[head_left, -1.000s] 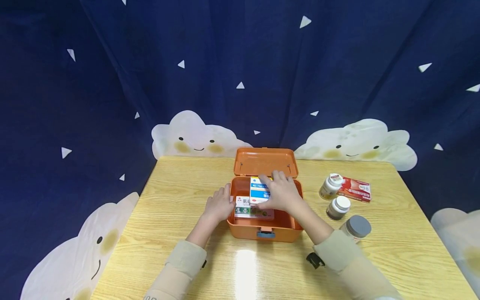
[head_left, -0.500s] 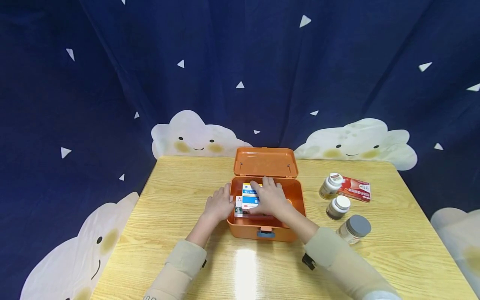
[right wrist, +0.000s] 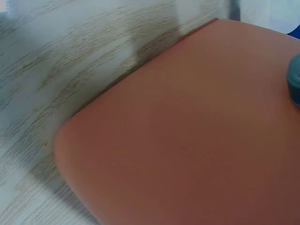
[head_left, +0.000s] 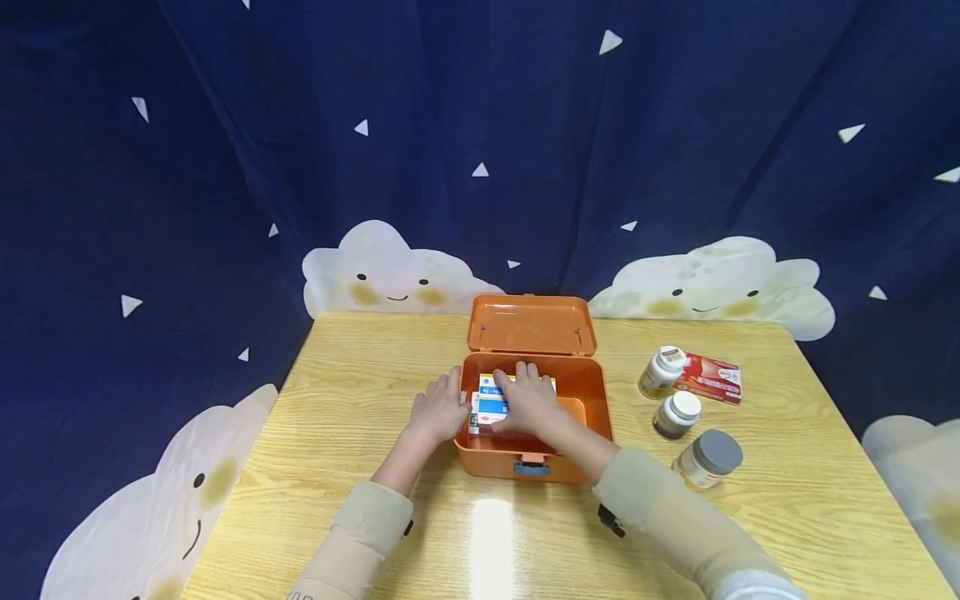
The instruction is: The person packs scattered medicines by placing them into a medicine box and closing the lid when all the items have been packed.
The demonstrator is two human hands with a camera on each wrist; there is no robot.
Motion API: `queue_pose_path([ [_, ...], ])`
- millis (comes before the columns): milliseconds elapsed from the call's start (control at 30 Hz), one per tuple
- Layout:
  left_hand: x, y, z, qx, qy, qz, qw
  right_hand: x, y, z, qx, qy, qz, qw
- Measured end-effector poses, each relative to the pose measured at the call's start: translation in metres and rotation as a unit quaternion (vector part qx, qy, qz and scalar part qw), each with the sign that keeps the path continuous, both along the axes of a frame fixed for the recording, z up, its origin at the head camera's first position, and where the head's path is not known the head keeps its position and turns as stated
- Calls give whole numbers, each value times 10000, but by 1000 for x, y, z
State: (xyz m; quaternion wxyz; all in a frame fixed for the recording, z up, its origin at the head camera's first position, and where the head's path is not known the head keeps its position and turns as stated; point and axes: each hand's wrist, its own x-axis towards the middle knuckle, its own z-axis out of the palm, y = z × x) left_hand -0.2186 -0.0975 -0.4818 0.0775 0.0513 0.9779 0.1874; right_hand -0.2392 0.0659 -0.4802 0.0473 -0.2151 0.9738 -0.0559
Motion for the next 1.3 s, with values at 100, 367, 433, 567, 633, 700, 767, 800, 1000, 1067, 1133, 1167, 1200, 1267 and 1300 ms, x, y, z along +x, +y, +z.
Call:
queue_pose_path([
  [100,0,0,0,-16,17,5,10000,-1,-3,-3,65,-101,-18,9999],
  [367,0,0,0,-82,89,-26,9999,-4,-10,-8,397,-202,65,9990],
  [433,0,0,0,-67,90,-20,9999,-3,-11,-8,472,-249,71,9986],
  [567,0,0,1,-11,59,6,10000,-3,-13,-9,516,-332,75,9981],
  [633,0,0,1,1,45,11,10000,-3,-13,-10,513,-369,61,9980],
  [700,0,0,0,2,36,16,10000,-3,-14,-12,496,-391,54,9980],
  [767,0,0,0,-6,34,16,10000,-4,-14,-13,510,-416,47,9978],
  [800,0,0,0,-8,47,8,10000,-4,-14,-14,493,-428,40,9979],
  [1000,0,0,0,41,10,30,10000,-5,-15,-18,560,-436,49,9975],
  [1067,0,0,0,73,-9,51,10000,-5,-16,-20,614,-421,77,9972],
  [1133,0,0,-1,68,15,33,10000,-4,-15,-21,646,-379,99,9971],
  [1167,0,-1,-1,66,21,26,10000,-4,-15,-21,650,-362,109,9972],
  [1200,0,-1,-1,48,30,18,10000,-4,-15,-21,660,-349,120,9971],
  [1267,0,-1,-1,14,51,-2,10000,-3,-15,-21,624,-340,134,9974],
  [1300,0,-1,-1,0,58,-10,10000,-2,-15,-21,616,-348,138,9974],
])
